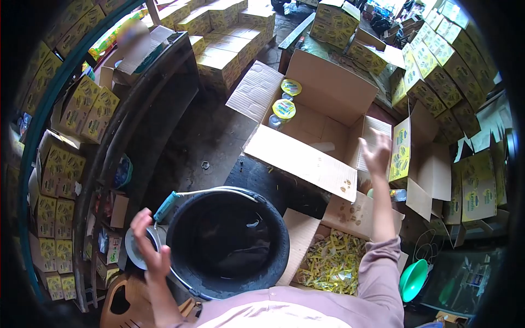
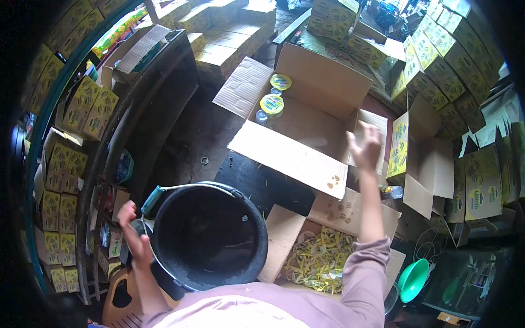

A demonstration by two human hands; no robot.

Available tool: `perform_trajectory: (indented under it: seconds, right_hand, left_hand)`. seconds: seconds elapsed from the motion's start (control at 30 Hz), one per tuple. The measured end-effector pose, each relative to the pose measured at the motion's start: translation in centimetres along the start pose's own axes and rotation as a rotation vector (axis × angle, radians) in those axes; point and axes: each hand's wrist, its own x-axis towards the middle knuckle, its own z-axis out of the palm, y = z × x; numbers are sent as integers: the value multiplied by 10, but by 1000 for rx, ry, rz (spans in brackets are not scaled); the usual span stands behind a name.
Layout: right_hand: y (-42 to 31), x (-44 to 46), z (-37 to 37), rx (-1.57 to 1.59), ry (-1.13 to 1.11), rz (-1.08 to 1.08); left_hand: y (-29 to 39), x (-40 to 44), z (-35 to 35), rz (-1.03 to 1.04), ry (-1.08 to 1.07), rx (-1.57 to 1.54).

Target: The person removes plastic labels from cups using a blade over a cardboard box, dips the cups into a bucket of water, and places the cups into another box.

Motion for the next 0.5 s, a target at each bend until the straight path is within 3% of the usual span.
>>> perform_trajectory:
  seconds: [0.13, 0.27, 0.33, 0.5]
  right_hand:
    - [-70, 23, 66, 260, -320, -8]
    - [-121, 27, 140, 353, -664, 394]
    - [-139, 23, 164, 324, -746, 478]
    - [-168, 19, 182, 247, -686, 563]
  left_hand:
    - [-4, -41, 15, -79, 3, -107]
    - [-9, -41, 21, -195, 94, -223]
    - [-10, -42, 19, -182, 92, -252]
    - [-8, -41, 21, -175, 71, -268]
